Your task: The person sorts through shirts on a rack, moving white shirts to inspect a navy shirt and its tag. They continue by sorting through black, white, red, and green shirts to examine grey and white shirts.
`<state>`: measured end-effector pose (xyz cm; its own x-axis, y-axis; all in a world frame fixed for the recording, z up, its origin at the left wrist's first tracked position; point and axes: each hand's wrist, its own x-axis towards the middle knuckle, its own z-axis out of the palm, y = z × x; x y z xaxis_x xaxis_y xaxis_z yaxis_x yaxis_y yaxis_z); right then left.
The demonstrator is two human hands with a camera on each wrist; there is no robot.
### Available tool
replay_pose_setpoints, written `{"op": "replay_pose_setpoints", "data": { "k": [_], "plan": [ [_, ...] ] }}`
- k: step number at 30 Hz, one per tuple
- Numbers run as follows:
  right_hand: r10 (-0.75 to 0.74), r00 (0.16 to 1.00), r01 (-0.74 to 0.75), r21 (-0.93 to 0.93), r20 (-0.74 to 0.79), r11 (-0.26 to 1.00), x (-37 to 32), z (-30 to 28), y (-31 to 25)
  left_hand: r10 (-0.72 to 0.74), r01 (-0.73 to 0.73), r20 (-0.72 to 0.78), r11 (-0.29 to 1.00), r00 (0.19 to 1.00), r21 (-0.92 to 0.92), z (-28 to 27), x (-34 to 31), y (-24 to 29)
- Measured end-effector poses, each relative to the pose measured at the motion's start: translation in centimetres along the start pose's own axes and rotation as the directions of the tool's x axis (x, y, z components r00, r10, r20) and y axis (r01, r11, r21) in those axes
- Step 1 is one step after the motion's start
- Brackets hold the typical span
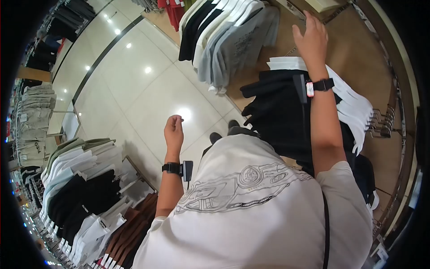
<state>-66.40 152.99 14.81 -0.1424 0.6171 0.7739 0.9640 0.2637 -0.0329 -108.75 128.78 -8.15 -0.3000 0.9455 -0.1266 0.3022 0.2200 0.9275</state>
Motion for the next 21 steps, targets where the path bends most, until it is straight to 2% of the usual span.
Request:
{"op": "replay_pose_setpoints", "data": {
  "k": [1,2,3,5,6,8,9,10,12,13,14,15,16,17,18,19,21],
  "plan": [
    [0.082,0.991,-0.072,-0.095,0.105,0.993,1.4,1.2,0.7,-0.009,0.007,-0.022,0.996,1.0,-0.089,0.1,1.0,0.1],
    [0.175,0.963,-0.135,-0.193,0.206,0.972,2.0,2.1,1.2,-0.016,0.014,-0.024,0.996,1.0,-0.085,-0.1,1.4,0.1],
    [0.179,0.959,-0.14,-0.185,0.218,0.973,2.6,2.6,1.1,-0.052,0.051,-0.025,0.997,0.998,-0.05,-0.7,1.5,0.5],
    [0.391,0.803,-0.324,-0.222,0.449,0.92,3.9,3.9,0.9,-0.093,0.093,-0.041,0.996,0.995,-0.005,-1.7,2.1,0.6],
    [0.387,0.803,-0.327,-0.208,0.452,0.922,3.8,4.9,1.1,-0.115,0.115,-0.037,0.993,0.993,-0.009,-2.2,2.7,0.6],
    [0.319,0.918,-0.244,-0.301,0.234,0.922,3.8,6.8,1.3,-0.103,0.102,-0.054,0.995,0.993,-0.013,-2.9,5.0,0.9],
    [0.209,0.965,-0.139,-0.367,0.157,0.92,4.1,6.9,1.0,-0.059,0.061,-0.062,0.998,0.996,0.022,-3.2,6.4,0.9],
    [0.182,0.978,-0.124,-0.423,0.101,0.898,3.8,7.8,1.1,-0.015,0.019,-0.068,0.998,0.998,0.059,-3.5,7.9,1.2],
    [0.212,0.976,-0.164,-0.491,0.044,0.855,4.1,7.9,-0.2,0.057,-0.054,-0.094,0.998,0.994,0.037,-3.8,11.0,2.7],
    [0.28,0.958,-0.218,-0.485,0.057,0.847,4.4,7.9,-0.7,0.09,-0.086,-0.071,0.994,0.993,0.07,-3.9,12.9,3.7],
    [0.252,0.968,-0.223,-0.487,-0.007,0.844,4.5,8.1,-0.8,0.125,-0.12,-0.045,0.988,0.991,0.102,-3.8,15.2,4.8],
    [0.318,0.948,-0.27,-0.456,0.031,0.848,4.7,7.6,-1.3,0.098,-0.096,-0.021,0.992,0.995,0.079,-3.5,17.0,6.4],
    [0.278,0.96,-0.252,-0.49,-0.021,0.834,4.5,7.8,-1.2,0.122,-0.12,-0.021,0.989,0.992,0.082,-3.2,18.7,8.1],
    [0.292,0.956,-0.263,-0.474,-0.013,0.841,4.4,7.9,-1.2,0.173,-0.174,0.013,0.978,0.985,0.114,-2.9,20.4,9.9],
    [0.373,0.928,-0.326,-0.428,0.027,0.843,4.6,7.8,-1.6,0.22,-0.224,0.043,0.964,0.974,0.141,-2.3,22.0,11.5],
    [0.368,0.929,-0.326,-0.424,0.02,0.845,4.6,7.7,-1.8,0.231,-0.233,0.034,0.963,0.972,0.137,-1.8,23.4,12.8],
    [0.362,0.932,-0.323,-0.426,0.012,0.845,4.8,7.9,-1.7,0.333,-0.344,0.097,0.93,0.938,0.13,-0.3,26.4,15.2]
  ]
}}
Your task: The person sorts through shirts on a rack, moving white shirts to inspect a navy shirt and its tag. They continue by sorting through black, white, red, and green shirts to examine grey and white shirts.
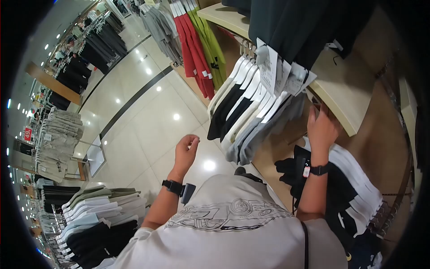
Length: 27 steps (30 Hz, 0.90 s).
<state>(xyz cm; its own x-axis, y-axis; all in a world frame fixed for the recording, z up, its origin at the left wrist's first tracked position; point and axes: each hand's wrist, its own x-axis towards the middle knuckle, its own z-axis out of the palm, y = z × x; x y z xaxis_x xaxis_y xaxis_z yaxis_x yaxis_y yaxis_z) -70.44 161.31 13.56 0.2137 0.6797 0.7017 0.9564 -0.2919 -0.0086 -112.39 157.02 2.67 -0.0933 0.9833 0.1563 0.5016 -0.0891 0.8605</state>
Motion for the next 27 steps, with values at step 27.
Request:
{"op": "replay_pose_setpoints", "data": {
  "k": [27],
  "plan": [
    [0.318,0.804,-0.593,0.639,0.502,0.489,-9.8,10.0,-16.3,0.353,-0.233,0.557,0.932,0.752,-0.277,9.7,26.7,-2.8]
  ]
}}
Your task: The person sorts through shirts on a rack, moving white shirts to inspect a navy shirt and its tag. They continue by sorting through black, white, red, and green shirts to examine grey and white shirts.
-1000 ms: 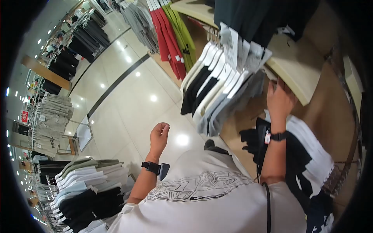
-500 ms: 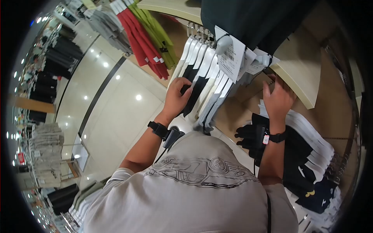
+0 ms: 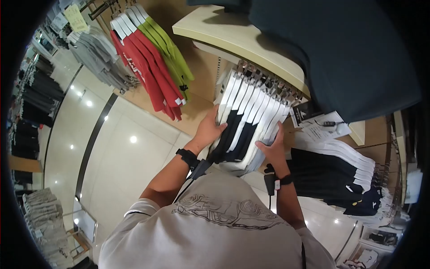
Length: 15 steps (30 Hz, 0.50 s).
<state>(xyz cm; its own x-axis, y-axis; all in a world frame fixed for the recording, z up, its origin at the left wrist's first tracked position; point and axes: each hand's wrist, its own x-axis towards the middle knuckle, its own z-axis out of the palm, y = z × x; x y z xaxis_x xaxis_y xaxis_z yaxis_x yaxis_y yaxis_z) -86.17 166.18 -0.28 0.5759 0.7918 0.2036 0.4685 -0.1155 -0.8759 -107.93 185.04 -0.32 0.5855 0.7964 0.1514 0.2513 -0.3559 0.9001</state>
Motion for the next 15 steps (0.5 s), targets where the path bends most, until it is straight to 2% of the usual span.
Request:
{"op": "replay_pose_setpoints", "data": {
  "k": [1,2,3,4,5,6,7,8,10,12,14,15],
  "plan": [
    [-0.038,0.992,0.049,0.091,-0.123,0.995,0.1,0.7,-0.3,0.015,-0.015,0.041,1.0,0.999,-0.008,-0.3,0.3,-0.5],
    [-0.048,0.99,0.057,0.066,-0.132,0.996,-0.1,0.8,-0.7,0.029,-0.028,0.043,0.999,0.999,-0.031,-0.5,0.5,-1.0],
    [0.168,0.981,-0.154,0.132,-0.097,0.979,-0.4,0.8,-2.3,-0.011,0.015,0.101,0.999,0.995,-0.04,-0.9,0.6,-1.0],
    [0.375,0.926,-0.36,0.194,-0.046,0.913,-0.8,1.0,-3.5,-0.054,0.061,0.157,0.997,0.986,-0.042,-1.3,0.5,-1.1],
    [0.424,0.906,-0.419,0.16,0.003,0.894,-1.0,1.1,-3.0,-0.051,0.06,0.152,0.997,0.987,-0.054,-1.3,0.6,-1.7],
    [0.421,0.907,-0.416,0.152,0.005,0.896,-0.8,1.4,-3.5,0.014,-0.008,0.121,0.999,0.993,-0.047,-1.3,0.6,-2.1],
    [0.348,0.937,-0.342,0.241,0.017,0.908,-0.7,1.8,-4.0,0.078,-0.075,0.091,0.997,0.993,-0.034,-1.4,0.6,-2.5],
    [0.276,0.961,-0.267,0.33,0.019,0.905,-0.8,2.0,-4.5,0.077,-0.074,0.091,0.997,0.993,-0.036,-1.6,0.7,-2.9],
    [0.273,0.962,-0.266,0.295,0.018,0.918,-0.6,2.5,-4.2,-0.015,0.007,0.151,0.998,0.988,0.056,-2.8,1.0,-2.5],
    [0.246,0.969,-0.245,0.215,0.02,0.945,0.0,3.4,-4.6,0.023,-0.027,0.122,0.999,0.992,0.029,-3.7,1.0,-3.0],
    [0.237,0.971,-0.237,0.219,0.027,0.947,0.3,4.4,-5.8,0.063,-0.064,0.089,0.998,0.994,0.001,-4.7,1.6,-3.5],
    [0.238,0.97,-0.242,0.221,0.041,0.945,0.2,4.9,-6.4,-0.008,0.005,0.129,1.0,0.992,0.027,-6.0,1.7,-2.5]
  ]
}}
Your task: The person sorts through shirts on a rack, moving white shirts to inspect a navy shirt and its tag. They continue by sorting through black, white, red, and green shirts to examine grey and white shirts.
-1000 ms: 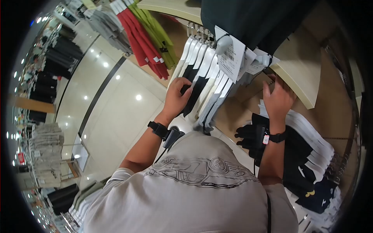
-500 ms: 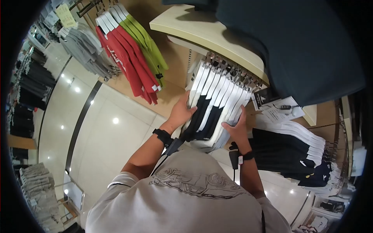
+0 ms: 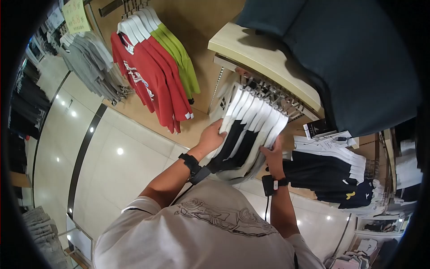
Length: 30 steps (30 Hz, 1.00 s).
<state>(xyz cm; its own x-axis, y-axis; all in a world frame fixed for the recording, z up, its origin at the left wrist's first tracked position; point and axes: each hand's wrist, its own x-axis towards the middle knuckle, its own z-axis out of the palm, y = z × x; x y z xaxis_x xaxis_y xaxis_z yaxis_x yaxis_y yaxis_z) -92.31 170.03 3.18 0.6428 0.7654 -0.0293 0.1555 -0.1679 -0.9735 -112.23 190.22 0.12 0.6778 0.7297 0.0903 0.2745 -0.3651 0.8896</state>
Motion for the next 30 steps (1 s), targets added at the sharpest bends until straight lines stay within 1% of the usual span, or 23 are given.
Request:
{"op": "replay_pose_setpoints", "data": {
  "k": [1,2,3,4,5,7,9,10,11,13,14,15,17,18,20,21,22,24,25,26,27,28,30],
  "plan": [
    [0.004,1.0,-0.004,0.004,-0.014,1.0,-0.1,0.5,0.1,-0.074,0.074,0.048,0.997,0.996,0.021,-0.9,-0.3,0.4],
    [0.007,1.0,-0.008,-0.019,-0.001,1.0,0.1,1.0,0.3,0.041,-0.041,-0.042,0.999,0.998,-0.011,-0.5,0.0,-1.3],
    [0.01,1.0,-0.01,-0.041,0.011,0.999,0.5,1.4,0.6,0.048,-0.048,-0.023,0.999,0.999,-0.008,-1.1,0.0,-1.5],
    [-0.048,0.999,0.047,-0.058,-0.013,0.997,0.8,2.0,1.6,0.021,-0.019,-0.051,0.999,0.999,0.026,-1.9,-0.1,-1.6],
    [-0.037,0.999,0.035,-0.051,-0.03,0.998,1.3,2.4,2.5,-0.008,0.013,-0.079,0.998,0.997,0.06,-2.6,-0.3,-1.6],
    [-0.187,0.982,0.169,-0.324,-0.024,0.931,2.1,3.2,3.5,0.028,-0.024,-0.066,0.997,0.997,0.07,-3.9,-0.3,-1.7],
    [-0.145,0.989,0.123,-0.347,-0.039,0.93,2.1,4.2,3.4,0.013,-0.015,-0.121,1.0,0.993,-0.021,-4.8,-0.5,-1.7],
    [-0.126,0.991,0.104,-0.374,-0.035,0.922,2.4,4.8,3.4,-0.007,0.008,-0.098,1.0,0.995,0.008,-5.5,-0.5,-1.3],
    [-0.111,0.993,0.087,-0.365,-0.045,0.927,2.9,5.1,3.4,-0.012,0.013,-0.081,1.0,0.997,0.016,-5.7,-0.5,-1.7],
    [0.004,0.997,0.019,-0.288,0.079,0.957,3.5,5.6,3.4,0.065,-0.049,-0.196,0.995,0.978,0.086,-5.8,-0.4,-2.1],
    [-0.026,0.997,0.045,-0.281,0.072,0.959,3.5,5.9,3.0,-0.045,0.051,-0.123,0.998,0.991,0.045,-6.3,-0.3,-2.0],
    [-0.018,0.998,0.035,-0.271,0.064,0.962,3.6,6.0,2.7,-0.046,0.052,-0.111,0.997,0.993,0.056,-6.2,-0.2,-2.8],
    [0.04,0.992,-0.017,-0.183,0.122,0.983,3.9,6.1,2.3,-0.076,0.079,-0.145,0.997,0.986,0.015,-5.5,0.4,-4.8],
    [0.039,0.992,-0.019,-0.173,0.116,0.985,3.8,6.1,2.0,-0.1,0.103,-0.127,0.994,0.987,0.021,-5.6,0.3,-3.9],
    [0.029,0.997,-0.019,-0.148,0.071,0.989,3.2,6.2,1.6,-0.072,0.078,-0.116,0.996,0.991,0.045,-5.6,0.8,-3.5],
    [0.036,0.996,-0.024,-0.14,0.083,0.99,2.9,6.1,2.5,-0.046,0.052,-0.111,0.997,0.993,0.058,-5.6,0.7,-3.4],
    [0.013,0.99,0.0,-0.092,0.14,0.996,2.8,6.0,3.2,-0.055,0.063,-0.118,0.996,0.991,0.067,-5.5,0.5,-3.3],
    [-0.026,0.979,0.034,-0.037,0.202,0.999,3.0,5.6,4.1,-0.082,0.12,-0.149,0.957,0.985,0.264,-5.1,0.8,-2.7],
    [-0.033,0.982,0.056,-0.118,0.187,0.991,2.5,5.5,4.3,-0.085,0.126,-0.158,0.954,0.984,0.271,-4.5,0.9,-2.9],
    [-0.041,0.984,0.075,-0.196,0.173,0.978,2.3,5.4,4.6,0.058,0.036,-0.245,0.93,0.968,0.365,-3.7,1.0,-3.3],
    [-0.046,0.982,0.081,-0.186,0.183,0.979,2.6,5.3,4.7,0.208,-0.041,-0.313,0.884,0.927,0.466,-3.0,1.1,-3.4],
    [-0.038,0.978,0.065,-0.124,0.205,0.99,2.8,5.1,4.9,0.204,-0.031,-0.319,0.879,0.926,0.475,-2.4,1.1,-1.4],
    [-0.034,0.97,0.049,-0.057,0.243,0.997,3.1,4.8,5.0,0.395,-0.193,-0.236,0.785,0.888,0.589,-0.7,1.4,2.8]
  ]
}}
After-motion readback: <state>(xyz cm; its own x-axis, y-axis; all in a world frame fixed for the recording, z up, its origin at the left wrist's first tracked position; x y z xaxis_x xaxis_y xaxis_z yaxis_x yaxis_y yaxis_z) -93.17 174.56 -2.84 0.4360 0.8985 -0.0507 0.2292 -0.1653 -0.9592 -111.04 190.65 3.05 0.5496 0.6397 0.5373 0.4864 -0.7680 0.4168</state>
